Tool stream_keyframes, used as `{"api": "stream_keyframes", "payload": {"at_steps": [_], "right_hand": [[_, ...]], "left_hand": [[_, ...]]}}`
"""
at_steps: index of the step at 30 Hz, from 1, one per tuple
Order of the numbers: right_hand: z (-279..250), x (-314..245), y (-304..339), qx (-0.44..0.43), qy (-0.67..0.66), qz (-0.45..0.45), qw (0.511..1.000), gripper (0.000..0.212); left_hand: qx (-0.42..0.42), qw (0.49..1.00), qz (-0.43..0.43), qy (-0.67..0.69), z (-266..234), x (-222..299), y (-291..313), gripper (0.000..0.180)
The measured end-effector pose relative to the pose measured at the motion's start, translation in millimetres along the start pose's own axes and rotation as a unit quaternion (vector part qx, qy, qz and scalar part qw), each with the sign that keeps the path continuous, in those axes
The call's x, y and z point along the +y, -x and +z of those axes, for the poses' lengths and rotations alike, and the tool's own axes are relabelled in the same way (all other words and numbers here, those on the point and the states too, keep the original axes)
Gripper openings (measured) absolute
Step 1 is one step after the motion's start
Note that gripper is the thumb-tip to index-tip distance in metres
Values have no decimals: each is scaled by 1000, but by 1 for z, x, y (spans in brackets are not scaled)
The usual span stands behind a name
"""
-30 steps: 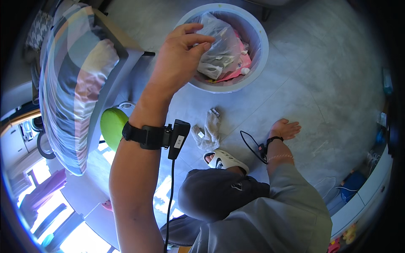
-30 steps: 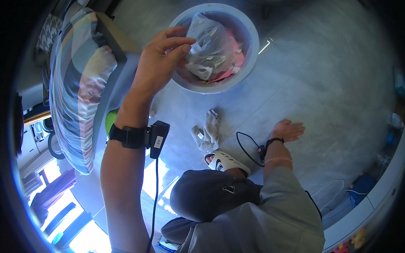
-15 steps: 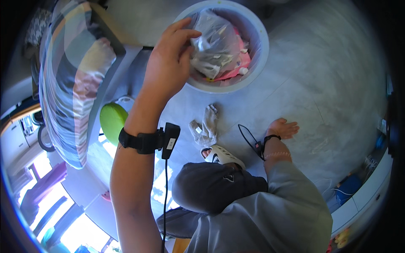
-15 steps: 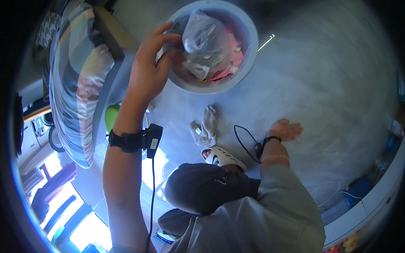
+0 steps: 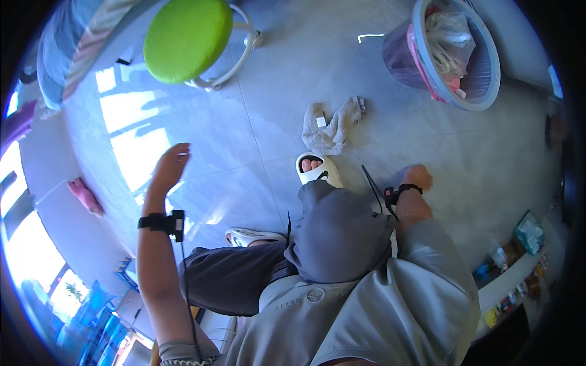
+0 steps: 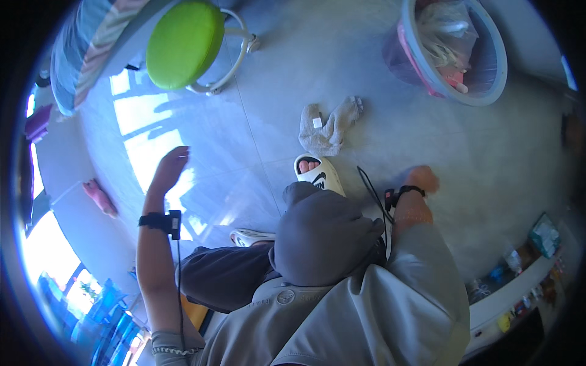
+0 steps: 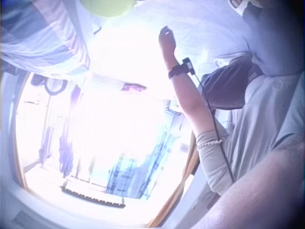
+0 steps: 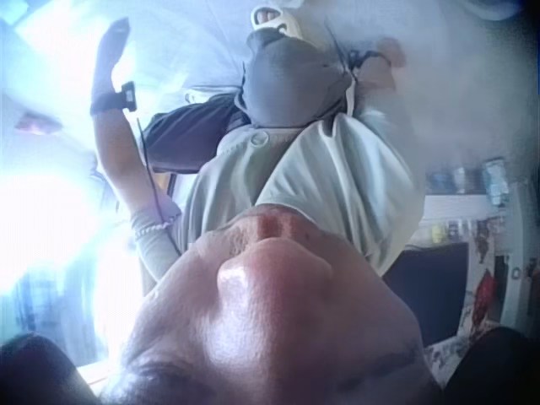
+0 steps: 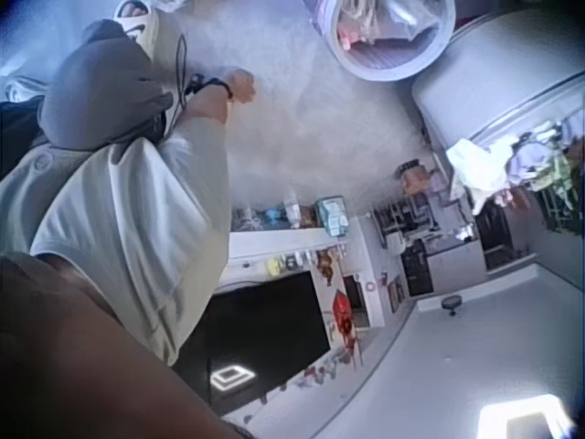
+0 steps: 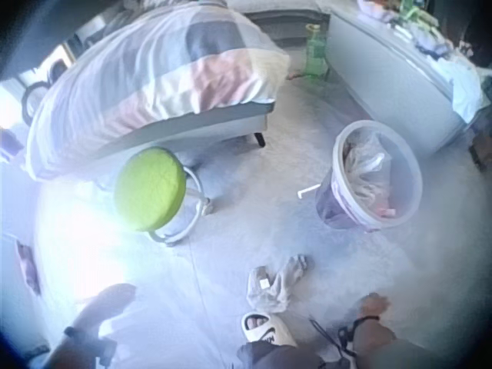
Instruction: The recorder is cleaning the tiled floor using a rag while sitting or kneeling.
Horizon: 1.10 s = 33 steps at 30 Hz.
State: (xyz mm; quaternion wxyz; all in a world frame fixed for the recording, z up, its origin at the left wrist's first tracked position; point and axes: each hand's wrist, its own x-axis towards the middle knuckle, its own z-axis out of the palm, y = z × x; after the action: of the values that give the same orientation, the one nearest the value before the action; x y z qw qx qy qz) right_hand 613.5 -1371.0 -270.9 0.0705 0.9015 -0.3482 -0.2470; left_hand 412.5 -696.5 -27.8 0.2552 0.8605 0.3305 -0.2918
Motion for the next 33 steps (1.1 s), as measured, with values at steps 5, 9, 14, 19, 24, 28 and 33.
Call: {"api": "stream_keyframes", "payload": {"at_steps": [5, 9, 14, 19, 24, 28, 33], "right_hand": [[-1, -105, 61, 2, -250, -311, 917, 67], [-51, -193, 107, -118, -214, -382, 891, 65], [-108, -237, 227, -417, -209, -624, 627, 51], [-204, -238, 295, -532, -227, -682, 448, 47], [-244, -255, 347, -600, -344, -649, 317, 47], [-311, -269, 389, -695, -328, -598, 226, 47], [-310, -315, 448, -693, -297, -614, 235, 35]], "left_hand": [[20, 999, 18, 25, 52, -76, -9, 35], [-7, 971, 155, 184, 160, 40, -88, 34], [39, 901, 277, 333, 232, 131, -94, 81], [73, 908, 361, 197, 168, 85, -64, 33], [88, 899, 364, 228, 60, 48, 8, 68], [41, 842, 390, 369, 13, 124, 35, 64], [-17, 921, 257, 293, 3, 41, 42, 60]]}}
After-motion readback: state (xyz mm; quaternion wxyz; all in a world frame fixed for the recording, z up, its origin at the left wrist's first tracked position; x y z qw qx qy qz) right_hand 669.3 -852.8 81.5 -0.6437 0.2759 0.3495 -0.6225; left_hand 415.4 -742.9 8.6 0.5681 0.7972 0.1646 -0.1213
